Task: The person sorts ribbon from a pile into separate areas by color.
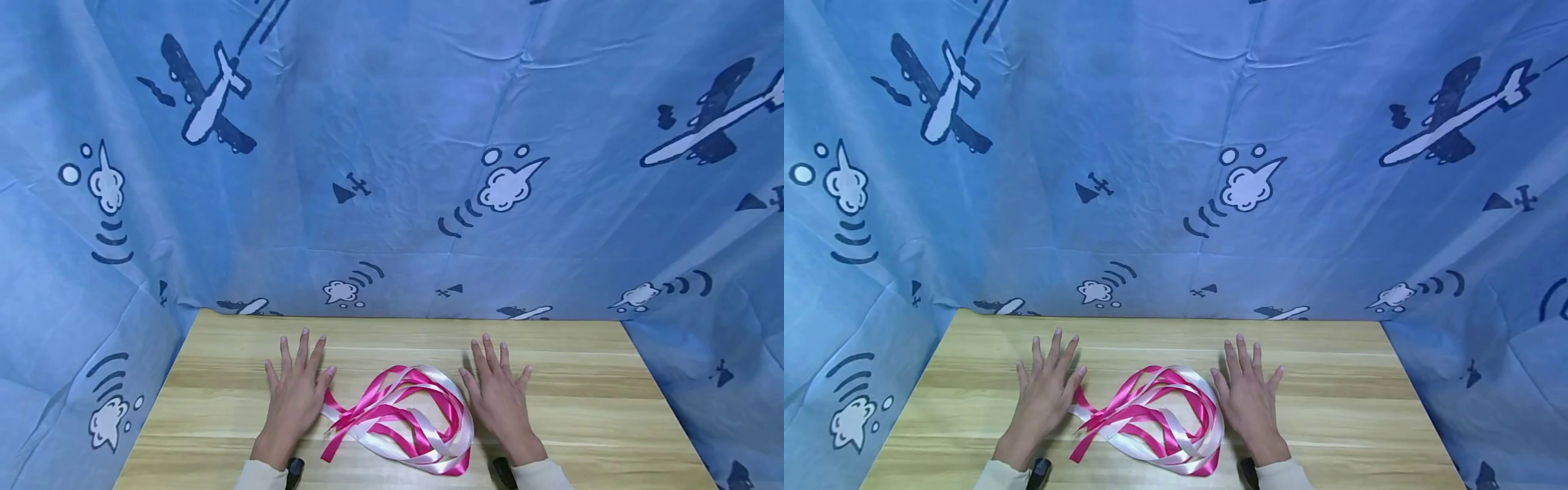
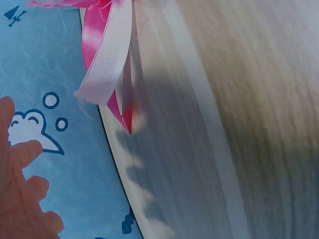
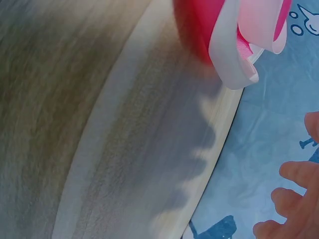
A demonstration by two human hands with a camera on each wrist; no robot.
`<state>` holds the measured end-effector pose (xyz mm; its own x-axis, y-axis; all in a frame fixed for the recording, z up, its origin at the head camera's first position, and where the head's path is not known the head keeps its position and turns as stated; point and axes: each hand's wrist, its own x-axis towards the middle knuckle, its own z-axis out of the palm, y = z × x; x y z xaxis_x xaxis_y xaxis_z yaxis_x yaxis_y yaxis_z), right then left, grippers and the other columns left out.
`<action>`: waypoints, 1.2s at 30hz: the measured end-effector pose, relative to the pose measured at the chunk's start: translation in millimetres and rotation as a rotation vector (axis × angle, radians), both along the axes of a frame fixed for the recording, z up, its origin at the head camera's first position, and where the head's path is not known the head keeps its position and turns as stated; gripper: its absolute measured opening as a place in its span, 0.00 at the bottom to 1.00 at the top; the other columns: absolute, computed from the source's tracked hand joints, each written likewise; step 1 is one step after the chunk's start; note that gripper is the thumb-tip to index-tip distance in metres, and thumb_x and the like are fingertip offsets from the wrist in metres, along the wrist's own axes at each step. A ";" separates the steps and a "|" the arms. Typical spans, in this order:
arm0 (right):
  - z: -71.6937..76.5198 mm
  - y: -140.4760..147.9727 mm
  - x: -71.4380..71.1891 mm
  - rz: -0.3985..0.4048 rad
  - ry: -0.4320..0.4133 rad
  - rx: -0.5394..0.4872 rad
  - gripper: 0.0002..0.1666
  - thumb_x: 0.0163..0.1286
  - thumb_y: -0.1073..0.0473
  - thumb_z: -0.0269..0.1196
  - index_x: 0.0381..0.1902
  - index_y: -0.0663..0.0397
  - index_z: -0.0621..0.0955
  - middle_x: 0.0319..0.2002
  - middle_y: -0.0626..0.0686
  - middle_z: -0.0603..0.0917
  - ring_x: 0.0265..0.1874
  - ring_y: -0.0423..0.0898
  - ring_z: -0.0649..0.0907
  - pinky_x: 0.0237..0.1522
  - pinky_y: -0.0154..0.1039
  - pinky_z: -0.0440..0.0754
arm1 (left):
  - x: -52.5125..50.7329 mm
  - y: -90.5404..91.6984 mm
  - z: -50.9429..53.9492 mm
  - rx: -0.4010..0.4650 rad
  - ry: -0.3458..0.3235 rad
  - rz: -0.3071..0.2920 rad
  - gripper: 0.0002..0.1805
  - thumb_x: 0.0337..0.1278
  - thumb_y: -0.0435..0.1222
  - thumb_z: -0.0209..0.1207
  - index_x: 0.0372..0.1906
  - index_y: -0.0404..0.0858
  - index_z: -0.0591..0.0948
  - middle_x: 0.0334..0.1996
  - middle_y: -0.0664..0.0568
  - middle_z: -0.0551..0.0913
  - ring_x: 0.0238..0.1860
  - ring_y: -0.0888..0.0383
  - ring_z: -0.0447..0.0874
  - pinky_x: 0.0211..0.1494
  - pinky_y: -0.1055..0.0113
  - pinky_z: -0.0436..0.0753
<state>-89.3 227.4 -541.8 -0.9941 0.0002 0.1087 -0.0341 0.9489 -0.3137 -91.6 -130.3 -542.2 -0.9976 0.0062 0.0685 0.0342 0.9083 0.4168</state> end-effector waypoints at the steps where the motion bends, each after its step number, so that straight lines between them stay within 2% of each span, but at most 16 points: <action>1: -0.1 0.4 0.0 -0.001 -0.004 -0.001 0.38 0.81 0.41 0.54 0.81 0.53 0.65 0.82 0.62 0.59 0.81 0.72 0.55 0.69 0.87 0.42 | 0.0 0.2 -0.3 0.000 -0.002 -0.002 0.35 0.78 0.53 0.53 0.82 0.48 0.64 0.85 0.41 0.51 0.84 0.28 0.38 0.75 0.19 0.41; 11: -1.2 1.2 4.0 -0.011 0.004 -0.007 0.37 0.81 0.43 0.56 0.80 0.54 0.66 0.82 0.61 0.60 0.80 0.73 0.56 0.68 0.87 0.42 | 1.6 4.4 -2.4 0.012 -0.041 -0.020 0.35 0.78 0.55 0.52 0.82 0.50 0.62 0.86 0.43 0.49 0.84 0.29 0.36 0.76 0.20 0.40; 18: -0.1 -1.2 2.3 -0.011 -0.022 -0.017 0.39 0.81 0.42 0.55 0.81 0.53 0.64 0.82 0.60 0.59 0.81 0.71 0.56 0.69 0.86 0.43 | -0.4 11.0 -1.3 0.024 -0.025 -0.049 0.35 0.78 0.54 0.52 0.82 0.50 0.63 0.85 0.43 0.50 0.84 0.30 0.37 0.75 0.19 0.42; 29: 1.8 -8.4 0.6 0.022 -0.027 -0.107 0.39 0.79 0.46 0.60 0.80 0.56 0.65 0.81 0.63 0.63 0.80 0.70 0.60 0.74 0.76 0.56 | -6.0 33.3 0.3 0.080 -0.014 -0.160 0.34 0.78 0.54 0.52 0.82 0.49 0.64 0.85 0.44 0.51 0.85 0.32 0.40 0.77 0.22 0.47; 36: 2.4 -13.3 -1.2 0.051 0.003 -0.145 0.39 0.76 0.50 0.66 0.77 0.60 0.68 0.77 0.66 0.68 0.76 0.71 0.66 0.72 0.71 0.66 | -7.9 50.5 -0.8 0.136 -0.031 -0.227 0.34 0.76 0.54 0.54 0.81 0.49 0.66 0.85 0.45 0.54 0.85 0.34 0.43 0.79 0.25 0.48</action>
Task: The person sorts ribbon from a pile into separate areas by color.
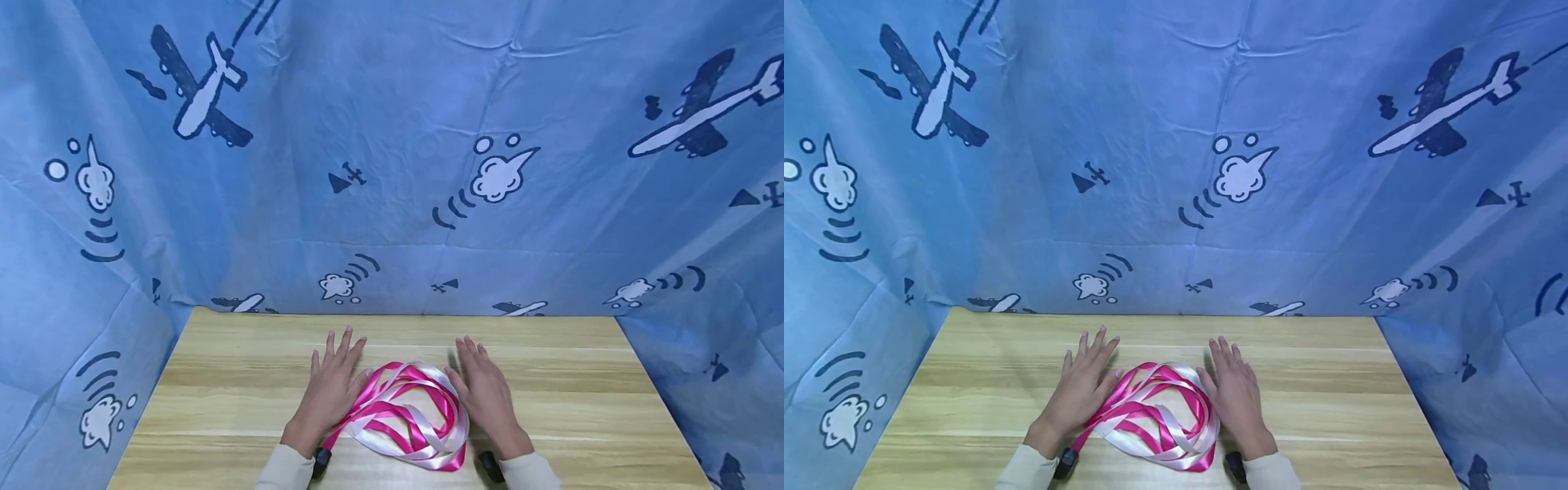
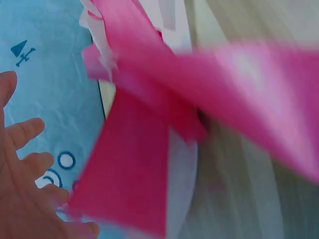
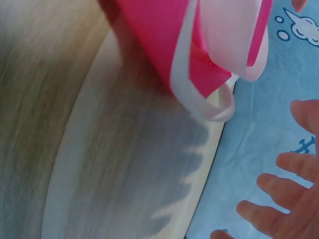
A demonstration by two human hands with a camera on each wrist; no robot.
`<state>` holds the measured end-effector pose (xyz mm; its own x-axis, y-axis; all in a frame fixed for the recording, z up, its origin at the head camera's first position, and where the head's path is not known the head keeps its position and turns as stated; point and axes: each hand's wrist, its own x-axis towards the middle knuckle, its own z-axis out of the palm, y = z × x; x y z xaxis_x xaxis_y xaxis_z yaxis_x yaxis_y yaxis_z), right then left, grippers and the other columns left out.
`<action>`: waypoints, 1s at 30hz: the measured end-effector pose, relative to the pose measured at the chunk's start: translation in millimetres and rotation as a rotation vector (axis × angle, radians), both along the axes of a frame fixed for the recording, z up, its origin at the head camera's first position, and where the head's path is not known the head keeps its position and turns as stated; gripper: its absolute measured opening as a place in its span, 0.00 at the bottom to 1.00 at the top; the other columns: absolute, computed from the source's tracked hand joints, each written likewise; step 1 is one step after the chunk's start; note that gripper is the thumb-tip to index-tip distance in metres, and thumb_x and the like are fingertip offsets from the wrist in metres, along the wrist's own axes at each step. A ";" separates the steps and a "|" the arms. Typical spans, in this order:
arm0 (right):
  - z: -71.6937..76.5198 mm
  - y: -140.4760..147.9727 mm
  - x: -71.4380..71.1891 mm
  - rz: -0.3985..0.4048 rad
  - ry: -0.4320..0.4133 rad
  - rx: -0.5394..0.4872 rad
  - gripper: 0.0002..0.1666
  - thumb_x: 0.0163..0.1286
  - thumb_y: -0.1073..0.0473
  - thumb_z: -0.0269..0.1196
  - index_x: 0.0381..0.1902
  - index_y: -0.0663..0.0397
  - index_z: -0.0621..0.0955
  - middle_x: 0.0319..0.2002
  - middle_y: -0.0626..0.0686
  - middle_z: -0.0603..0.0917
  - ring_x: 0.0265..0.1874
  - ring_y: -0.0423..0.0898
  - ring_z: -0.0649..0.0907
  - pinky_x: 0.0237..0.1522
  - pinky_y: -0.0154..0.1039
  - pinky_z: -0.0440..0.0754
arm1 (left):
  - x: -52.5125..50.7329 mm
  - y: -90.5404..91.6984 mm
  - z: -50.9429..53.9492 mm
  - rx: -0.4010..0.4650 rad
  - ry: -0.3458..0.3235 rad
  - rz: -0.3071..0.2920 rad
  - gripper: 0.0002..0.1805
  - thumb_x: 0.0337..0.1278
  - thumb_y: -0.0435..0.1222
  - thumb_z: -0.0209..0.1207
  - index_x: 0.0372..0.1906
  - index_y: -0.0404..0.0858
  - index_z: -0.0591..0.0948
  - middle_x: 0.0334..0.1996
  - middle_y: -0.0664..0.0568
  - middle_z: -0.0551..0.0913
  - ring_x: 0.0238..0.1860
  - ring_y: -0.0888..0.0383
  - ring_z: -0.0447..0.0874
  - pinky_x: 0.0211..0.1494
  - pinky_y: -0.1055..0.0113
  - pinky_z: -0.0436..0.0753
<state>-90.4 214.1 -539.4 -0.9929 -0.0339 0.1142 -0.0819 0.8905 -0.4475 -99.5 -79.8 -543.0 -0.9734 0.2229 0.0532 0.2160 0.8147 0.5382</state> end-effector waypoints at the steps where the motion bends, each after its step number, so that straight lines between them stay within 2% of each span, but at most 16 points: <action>1: 0.2 -0.9 -0.1 0.001 0.003 -0.002 0.39 0.75 0.51 0.66 0.77 0.61 0.69 0.77 0.66 0.69 0.76 0.71 0.67 0.72 0.71 0.67 | -0.2 2.2 -0.4 0.007 -0.001 -0.006 0.34 0.76 0.54 0.55 0.81 0.48 0.66 0.85 0.46 0.54 0.85 0.34 0.44 0.79 0.25 0.49; 14: -5.2 -13.2 -3.1 0.010 -0.032 -0.001 0.34 0.70 0.53 0.72 0.69 0.60 0.78 0.70 0.64 0.78 0.71 0.68 0.76 0.68 0.68 0.75 | -4.7 38.9 -1.6 0.036 -0.026 -0.128 0.30 0.73 0.52 0.59 0.74 0.45 0.74 0.83 0.46 0.59 0.84 0.35 0.48 0.79 0.27 0.52; 19: -6.5 -18.6 -5.3 0.026 -0.024 -0.013 0.34 0.67 0.54 0.74 0.68 0.60 0.79 0.68 0.64 0.80 0.69 0.65 0.78 0.67 0.66 0.77 | -7.7 52.0 1.2 0.026 -0.011 -0.145 0.28 0.72 0.51 0.61 0.71 0.45 0.77 0.82 0.46 0.63 0.83 0.36 0.54 0.79 0.30 0.57; 21: -7.3 -20.6 -6.2 0.030 -0.023 -0.019 0.34 0.67 0.55 0.74 0.67 0.59 0.80 0.67 0.63 0.81 0.68 0.65 0.79 0.65 0.66 0.78 | -8.1 55.7 1.5 0.018 0.003 -0.144 0.27 0.71 0.50 0.62 0.69 0.44 0.79 0.80 0.46 0.67 0.81 0.36 0.59 0.78 0.33 0.62; 25: -9.5 -23.8 -8.6 0.041 -0.002 -0.037 0.31 0.67 0.56 0.74 0.66 0.59 0.81 0.63 0.63 0.84 0.65 0.63 0.81 0.63 0.64 0.81 | -9.2 61.5 -0.3 -0.001 0.075 -0.137 0.24 0.68 0.46 0.65 0.64 0.42 0.82 0.74 0.46 0.76 0.75 0.39 0.72 0.73 0.39 0.74; 30: -10.7 -27.7 -10.9 0.065 0.021 -0.034 0.25 0.68 0.59 0.73 0.62 0.58 0.84 0.58 0.61 0.87 0.61 0.61 0.84 0.61 0.61 0.83 | -10.9 66.5 -3.8 -0.033 0.134 -0.118 0.22 0.65 0.45 0.67 0.61 0.43 0.84 0.66 0.49 0.83 0.68 0.48 0.80 0.67 0.48 0.80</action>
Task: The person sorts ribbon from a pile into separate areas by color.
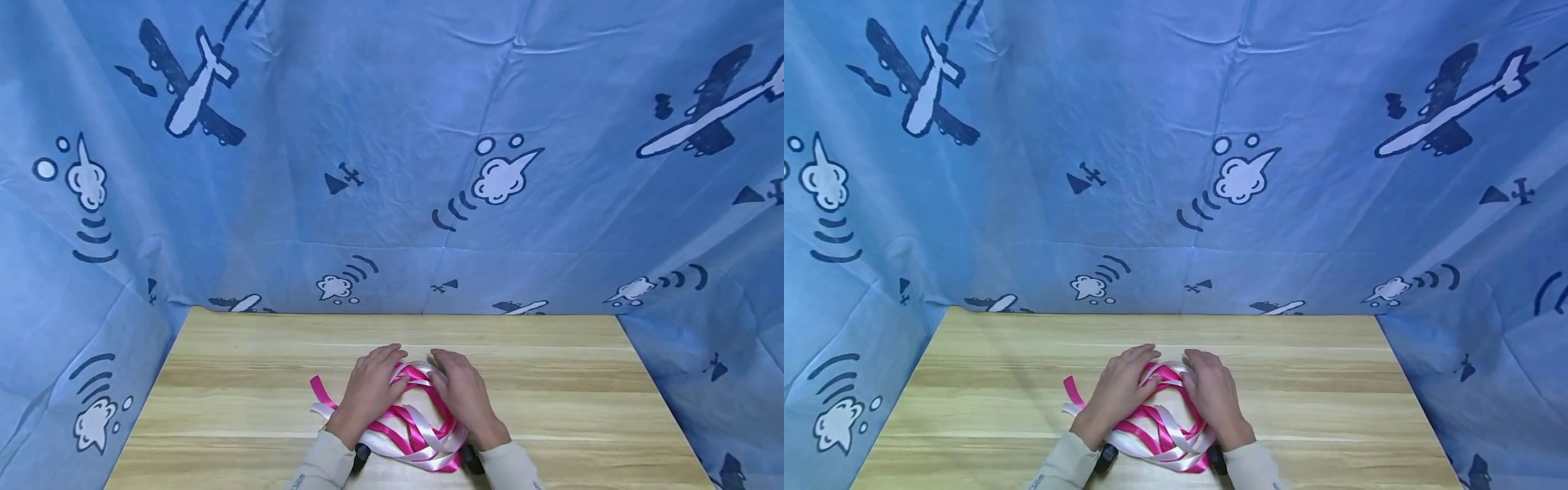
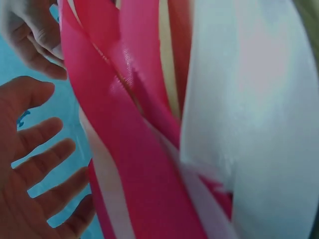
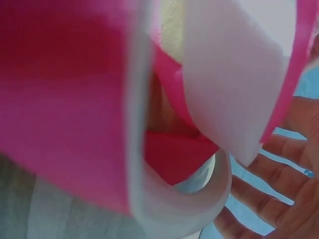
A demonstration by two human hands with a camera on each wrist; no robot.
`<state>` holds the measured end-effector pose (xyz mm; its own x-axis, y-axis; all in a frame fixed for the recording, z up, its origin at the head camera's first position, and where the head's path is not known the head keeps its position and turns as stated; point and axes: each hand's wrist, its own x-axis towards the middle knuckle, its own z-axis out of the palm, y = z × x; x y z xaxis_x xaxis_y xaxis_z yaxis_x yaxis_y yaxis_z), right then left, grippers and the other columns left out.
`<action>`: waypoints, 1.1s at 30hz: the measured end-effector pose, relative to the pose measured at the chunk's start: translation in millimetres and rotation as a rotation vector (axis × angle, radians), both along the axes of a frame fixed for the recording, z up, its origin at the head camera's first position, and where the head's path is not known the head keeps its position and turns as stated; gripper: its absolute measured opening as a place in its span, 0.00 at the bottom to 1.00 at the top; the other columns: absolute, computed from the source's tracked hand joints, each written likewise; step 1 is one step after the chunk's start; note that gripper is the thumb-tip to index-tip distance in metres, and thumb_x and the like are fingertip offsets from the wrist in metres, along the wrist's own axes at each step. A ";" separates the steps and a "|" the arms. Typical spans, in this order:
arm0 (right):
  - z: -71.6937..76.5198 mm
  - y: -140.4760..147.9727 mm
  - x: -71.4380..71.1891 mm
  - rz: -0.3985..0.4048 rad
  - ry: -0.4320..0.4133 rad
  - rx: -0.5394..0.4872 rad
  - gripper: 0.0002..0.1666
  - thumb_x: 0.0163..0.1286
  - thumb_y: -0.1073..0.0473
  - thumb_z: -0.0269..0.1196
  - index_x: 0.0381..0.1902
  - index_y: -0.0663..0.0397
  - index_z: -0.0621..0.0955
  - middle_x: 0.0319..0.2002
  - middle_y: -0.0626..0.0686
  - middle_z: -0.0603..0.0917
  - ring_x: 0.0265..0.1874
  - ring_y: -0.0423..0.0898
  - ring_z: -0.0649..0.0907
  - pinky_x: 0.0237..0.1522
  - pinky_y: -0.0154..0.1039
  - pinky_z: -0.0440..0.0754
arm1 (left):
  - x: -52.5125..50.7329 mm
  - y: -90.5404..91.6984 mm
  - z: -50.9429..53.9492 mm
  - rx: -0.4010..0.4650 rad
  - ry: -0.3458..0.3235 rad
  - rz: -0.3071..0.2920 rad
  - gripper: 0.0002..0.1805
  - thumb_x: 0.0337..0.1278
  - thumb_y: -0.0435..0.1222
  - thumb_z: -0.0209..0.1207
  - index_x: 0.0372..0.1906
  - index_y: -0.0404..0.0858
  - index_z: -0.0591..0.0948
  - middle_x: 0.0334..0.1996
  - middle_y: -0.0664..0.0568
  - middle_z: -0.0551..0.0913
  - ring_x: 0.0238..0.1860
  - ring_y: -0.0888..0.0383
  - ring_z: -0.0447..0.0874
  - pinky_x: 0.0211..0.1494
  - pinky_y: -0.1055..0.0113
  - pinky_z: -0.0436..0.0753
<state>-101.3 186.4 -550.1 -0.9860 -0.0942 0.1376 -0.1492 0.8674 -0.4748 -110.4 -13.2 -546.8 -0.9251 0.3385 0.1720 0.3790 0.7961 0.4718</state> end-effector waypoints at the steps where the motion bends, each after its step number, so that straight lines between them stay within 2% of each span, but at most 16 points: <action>1: 0.1 -0.8 -0.1 0.005 0.005 0.004 0.24 0.68 0.60 0.73 0.61 0.58 0.84 0.57 0.61 0.87 0.60 0.61 0.84 0.61 0.60 0.83 | -0.3 0.8 -0.6 -0.006 0.003 0.004 0.22 0.65 0.45 0.68 0.61 0.43 0.84 0.65 0.50 0.84 0.67 0.49 0.80 0.65 0.49 0.80; 6: -0.9 -4.8 -1.6 0.021 0.016 0.028 0.20 0.66 0.62 0.74 0.56 0.58 0.86 0.53 0.60 0.89 0.55 0.59 0.86 0.56 0.57 0.86 | -2.2 3.3 -5.5 -0.017 0.032 0.005 0.20 0.62 0.43 0.70 0.58 0.44 0.85 0.58 0.53 0.87 0.61 0.51 0.82 0.58 0.53 0.80; 12: -7.5 -7.3 -4.1 0.034 0.010 0.084 0.16 0.64 0.63 0.75 0.50 0.57 0.87 0.46 0.56 0.90 0.46 0.54 0.86 0.49 0.51 0.88 | -3.7 3.9 -10.1 -0.021 0.037 0.007 0.18 0.59 0.39 0.71 0.55 0.44 0.86 0.53 0.54 0.88 0.55 0.52 0.84 0.52 0.57 0.79; 20: -12.4 -7.6 -5.1 0.041 0.056 0.101 0.09 0.60 0.67 0.76 0.36 0.53 0.86 0.32 0.49 0.84 0.34 0.46 0.80 0.37 0.44 0.82 | -3.6 4.4 -9.7 -0.042 -0.014 0.022 0.18 0.60 0.39 0.73 0.55 0.45 0.87 0.50 0.55 0.89 0.49 0.54 0.83 0.48 0.61 0.78; 26: -11.1 -7.8 -5.2 0.041 0.080 0.104 0.10 0.60 0.69 0.75 0.30 0.52 0.84 0.28 0.48 0.82 0.31 0.45 0.78 0.35 0.44 0.80 | -2.3 4.8 -8.0 -0.045 -0.044 0.025 0.17 0.61 0.39 0.72 0.55 0.45 0.87 0.50 0.55 0.89 0.50 0.54 0.83 0.50 0.61 0.79; 30: -6.6 -9.4 -4.0 0.038 0.087 0.093 0.10 0.61 0.68 0.75 0.30 0.52 0.84 0.27 0.49 0.83 0.30 0.46 0.78 0.36 0.46 0.79 | -1.5 3.7 -7.7 -0.048 -0.036 0.024 0.16 0.62 0.40 0.72 0.54 0.46 0.87 0.49 0.55 0.90 0.50 0.54 0.84 0.50 0.60 0.79; 33: -2.2 -10.5 -3.8 0.039 0.123 0.074 0.10 0.60 0.69 0.76 0.30 0.53 0.84 0.27 0.49 0.84 0.30 0.47 0.79 0.36 0.46 0.79 | -1.1 2.6 -6.5 -0.038 -0.030 0.022 0.15 0.62 0.40 0.72 0.53 0.46 0.88 0.48 0.55 0.90 0.50 0.54 0.84 0.50 0.59 0.80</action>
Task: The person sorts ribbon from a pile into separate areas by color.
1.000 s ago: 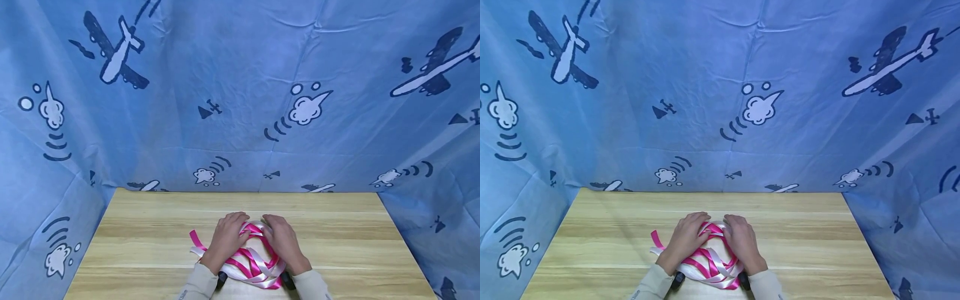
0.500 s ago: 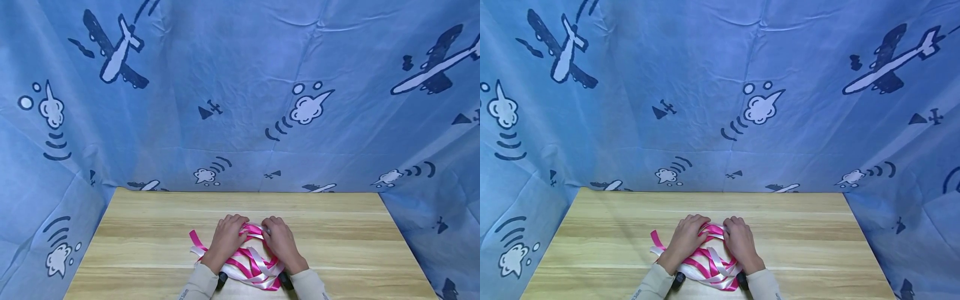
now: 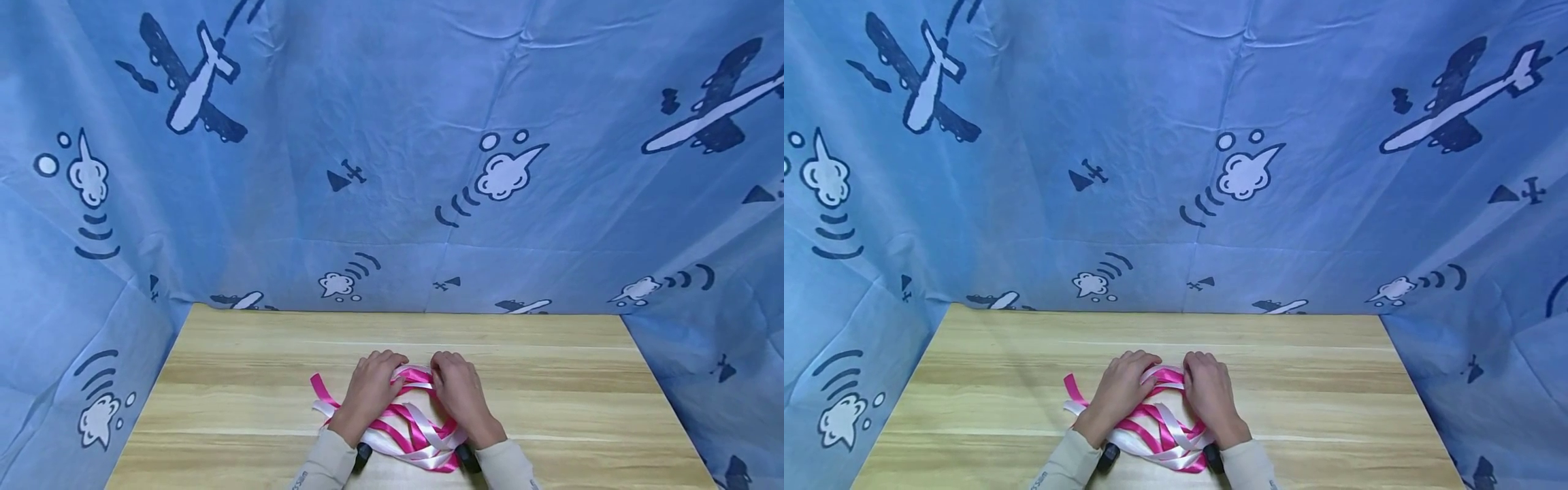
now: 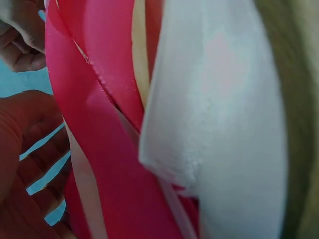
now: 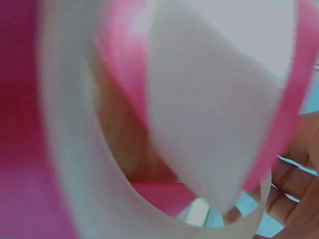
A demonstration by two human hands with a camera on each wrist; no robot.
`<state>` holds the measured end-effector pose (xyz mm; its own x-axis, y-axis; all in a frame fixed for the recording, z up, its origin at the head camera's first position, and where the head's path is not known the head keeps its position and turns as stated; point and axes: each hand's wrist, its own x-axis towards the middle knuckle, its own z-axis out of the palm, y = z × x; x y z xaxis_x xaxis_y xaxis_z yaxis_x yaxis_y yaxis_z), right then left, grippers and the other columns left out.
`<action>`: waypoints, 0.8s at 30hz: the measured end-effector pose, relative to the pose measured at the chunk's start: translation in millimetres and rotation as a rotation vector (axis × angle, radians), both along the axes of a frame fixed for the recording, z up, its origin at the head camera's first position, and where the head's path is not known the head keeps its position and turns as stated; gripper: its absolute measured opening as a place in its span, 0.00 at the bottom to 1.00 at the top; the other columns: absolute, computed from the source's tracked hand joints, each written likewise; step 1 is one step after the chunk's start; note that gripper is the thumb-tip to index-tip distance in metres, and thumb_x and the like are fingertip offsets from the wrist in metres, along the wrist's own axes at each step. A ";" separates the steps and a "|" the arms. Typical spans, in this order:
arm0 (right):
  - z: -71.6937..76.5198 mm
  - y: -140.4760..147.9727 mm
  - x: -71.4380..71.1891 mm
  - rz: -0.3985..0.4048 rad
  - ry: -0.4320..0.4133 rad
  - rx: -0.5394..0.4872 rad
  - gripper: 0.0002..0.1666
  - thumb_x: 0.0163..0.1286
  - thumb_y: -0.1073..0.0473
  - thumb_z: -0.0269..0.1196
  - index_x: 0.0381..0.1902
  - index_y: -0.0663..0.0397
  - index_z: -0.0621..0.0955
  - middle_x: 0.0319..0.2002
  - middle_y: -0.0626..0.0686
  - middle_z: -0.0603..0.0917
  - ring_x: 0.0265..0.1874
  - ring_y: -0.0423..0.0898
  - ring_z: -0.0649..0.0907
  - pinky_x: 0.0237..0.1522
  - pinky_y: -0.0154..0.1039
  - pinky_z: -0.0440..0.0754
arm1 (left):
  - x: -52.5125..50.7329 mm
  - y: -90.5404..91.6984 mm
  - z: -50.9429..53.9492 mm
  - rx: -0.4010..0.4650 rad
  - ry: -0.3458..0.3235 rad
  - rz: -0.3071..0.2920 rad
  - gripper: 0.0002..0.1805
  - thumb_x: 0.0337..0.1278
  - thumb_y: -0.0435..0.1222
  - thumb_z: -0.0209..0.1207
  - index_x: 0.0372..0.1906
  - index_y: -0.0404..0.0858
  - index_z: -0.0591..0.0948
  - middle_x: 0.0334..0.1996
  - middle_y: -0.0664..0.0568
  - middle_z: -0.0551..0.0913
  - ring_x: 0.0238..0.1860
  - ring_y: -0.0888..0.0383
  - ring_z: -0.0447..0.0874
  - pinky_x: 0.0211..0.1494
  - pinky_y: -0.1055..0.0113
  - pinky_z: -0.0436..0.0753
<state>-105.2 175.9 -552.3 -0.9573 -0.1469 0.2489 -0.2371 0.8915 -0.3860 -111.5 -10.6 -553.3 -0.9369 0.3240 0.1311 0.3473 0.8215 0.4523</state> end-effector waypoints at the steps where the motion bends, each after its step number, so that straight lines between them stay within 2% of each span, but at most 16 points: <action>1: 1.6 0.1 -0.2 0.002 0.015 -0.007 0.10 0.60 0.69 0.76 0.31 0.53 0.84 0.27 0.50 0.85 0.29 0.47 0.80 0.35 0.46 0.79 | -0.1 -0.1 0.6 0.002 -0.004 0.001 0.15 0.63 0.41 0.71 0.53 0.46 0.87 0.48 0.55 0.90 0.50 0.54 0.85 0.51 0.59 0.80; 5: 8.0 0.9 -1.1 0.015 0.064 -0.031 0.10 0.60 0.69 0.76 0.31 0.55 0.84 0.27 0.51 0.86 0.29 0.48 0.81 0.35 0.47 0.80 | -0.8 -0.3 2.7 0.011 -0.005 0.003 0.14 0.64 0.41 0.71 0.53 0.45 0.88 0.48 0.54 0.90 0.50 0.53 0.86 0.52 0.57 0.81; 14: 20.6 3.7 -2.4 0.007 0.083 -0.098 0.10 0.63 0.70 0.73 0.35 0.56 0.82 0.26 0.53 0.85 0.25 0.46 0.80 0.32 0.45 0.80 | -2.8 -1.2 6.9 0.057 0.007 0.019 0.13 0.64 0.42 0.71 0.52 0.46 0.88 0.40 0.57 0.89 0.44 0.57 0.85 0.49 0.60 0.83; 19: 29.7 4.7 -2.0 0.001 0.088 -0.157 0.10 0.65 0.71 0.71 0.36 0.56 0.80 0.25 0.51 0.83 0.23 0.42 0.76 0.28 0.39 0.77 | -1.2 -3.4 12.7 0.130 0.043 0.043 0.12 0.65 0.41 0.71 0.51 0.46 0.89 0.42 0.55 0.91 0.45 0.57 0.88 0.50 0.60 0.86; 24: 38.3 4.7 0.3 -0.009 0.083 -0.196 0.09 0.66 0.71 0.71 0.36 0.57 0.80 0.28 0.52 0.83 0.26 0.42 0.76 0.30 0.39 0.80 | 2.0 -6.7 19.0 0.229 0.036 0.064 0.14 0.64 0.39 0.71 0.54 0.46 0.88 0.39 0.56 0.90 0.39 0.61 0.85 0.46 0.63 0.86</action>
